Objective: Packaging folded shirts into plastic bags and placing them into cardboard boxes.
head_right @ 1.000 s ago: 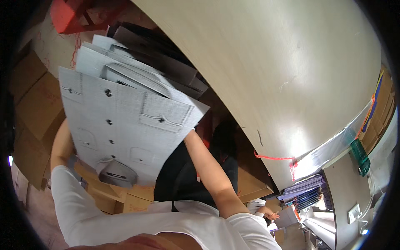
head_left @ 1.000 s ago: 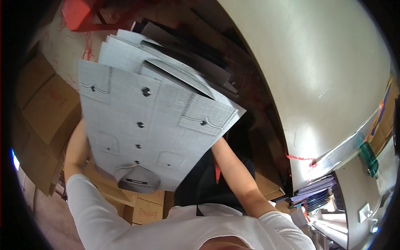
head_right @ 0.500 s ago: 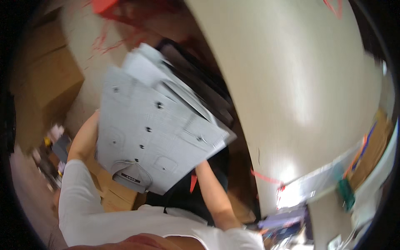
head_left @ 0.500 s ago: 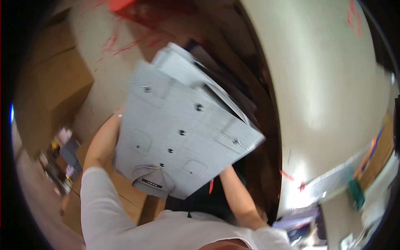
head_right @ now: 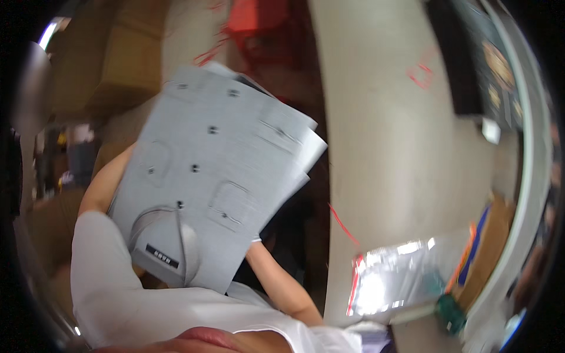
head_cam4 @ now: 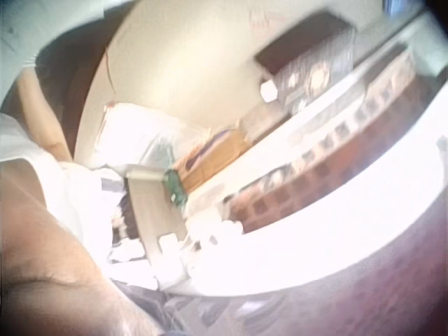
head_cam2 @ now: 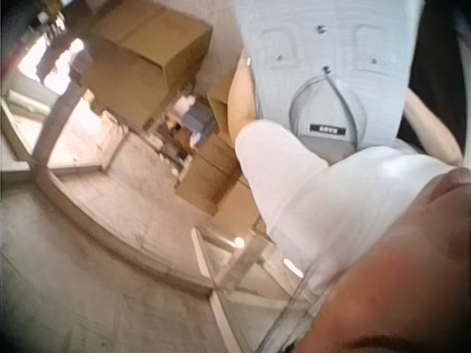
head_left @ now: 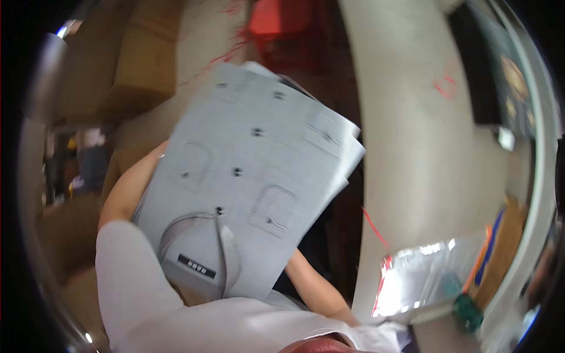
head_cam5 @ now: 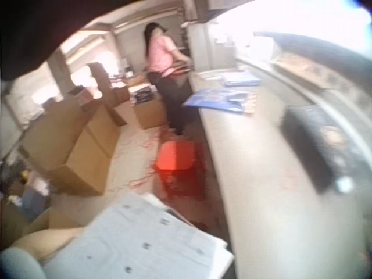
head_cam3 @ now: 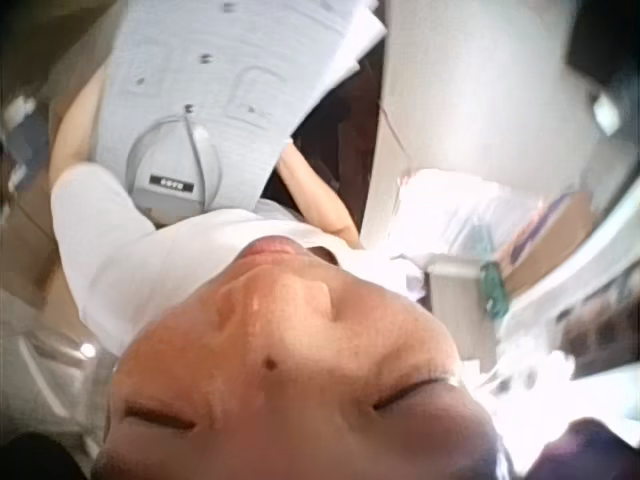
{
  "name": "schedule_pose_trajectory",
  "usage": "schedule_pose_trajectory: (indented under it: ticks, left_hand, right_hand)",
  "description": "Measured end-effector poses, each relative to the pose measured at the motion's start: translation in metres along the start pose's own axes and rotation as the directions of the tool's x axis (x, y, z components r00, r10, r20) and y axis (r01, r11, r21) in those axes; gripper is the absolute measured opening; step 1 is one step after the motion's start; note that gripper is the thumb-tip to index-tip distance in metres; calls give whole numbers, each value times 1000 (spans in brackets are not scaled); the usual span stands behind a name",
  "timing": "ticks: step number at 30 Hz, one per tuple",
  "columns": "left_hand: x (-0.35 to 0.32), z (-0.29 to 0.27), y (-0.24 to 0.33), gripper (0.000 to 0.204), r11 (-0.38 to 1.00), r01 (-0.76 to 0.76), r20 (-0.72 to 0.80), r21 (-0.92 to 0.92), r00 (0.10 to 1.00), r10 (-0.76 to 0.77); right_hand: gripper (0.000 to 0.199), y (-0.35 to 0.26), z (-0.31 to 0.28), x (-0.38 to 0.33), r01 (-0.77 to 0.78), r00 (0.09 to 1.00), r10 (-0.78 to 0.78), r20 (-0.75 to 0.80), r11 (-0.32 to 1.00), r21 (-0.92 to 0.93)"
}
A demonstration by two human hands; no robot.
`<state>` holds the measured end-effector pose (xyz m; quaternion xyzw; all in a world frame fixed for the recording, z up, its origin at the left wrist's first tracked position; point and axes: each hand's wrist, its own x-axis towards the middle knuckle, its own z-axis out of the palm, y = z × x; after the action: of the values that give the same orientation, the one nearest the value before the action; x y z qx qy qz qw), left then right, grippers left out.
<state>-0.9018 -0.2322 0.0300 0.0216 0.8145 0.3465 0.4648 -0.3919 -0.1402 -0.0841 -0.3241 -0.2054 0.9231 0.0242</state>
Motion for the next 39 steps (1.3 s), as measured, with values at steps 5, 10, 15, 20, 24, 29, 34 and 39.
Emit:
schedule_pose_trajectory:
  ticks: [5, 10, 15, 20, 24, 29, 34, 39]
  left_hand:
    - [78, 184, 94, 45, 984, -148, 356, 102, 929, 103]
    - [59, 285, 140, 45, 966, -235, 490, 106, 858, 155]
    - [17, 307, 220, 45, 942, -326, 514, 83, 824, 239]
    - [-25, 334, 324, 45, 896, -431, 529, 105, 787, 316]
    - [-38, 357, 357, 45, 883, -455, 545, 117, 773, 326]
    - [-33, 392, 356, 45, 893, -422, 584, 158, 769, 260]
    - [-21, 421, 369, 44, 883, -427, 635, 196, 741, 218]
    - [-49, 441, 360, 44, 874, -427, 671, 230, 721, 175]
  right_hand:
    - [33, -11, -14, -35, 238, 951, -182, -248, 947, 218]
    - [35, -64, -27, -106, 171, 978, -17, -207, 634, 754]
    - [41, -95, -21, -137, 435, 899, -319, -301, 732, 524]
    - [43, -130, -12, -173, 474, 875, -303, -378, 694, 541]
    - [42, -132, -17, -189, 525, 839, -352, -416, 725, 446]
    - [41, -145, -22, -194, 551, 792, -345, -504, 759, 346]
    - [40, -195, -24, -166, 589, 720, -372, -585, 773, 234]
    - [38, -201, -43, -189, 595, 653, -391, -649, 794, 121]
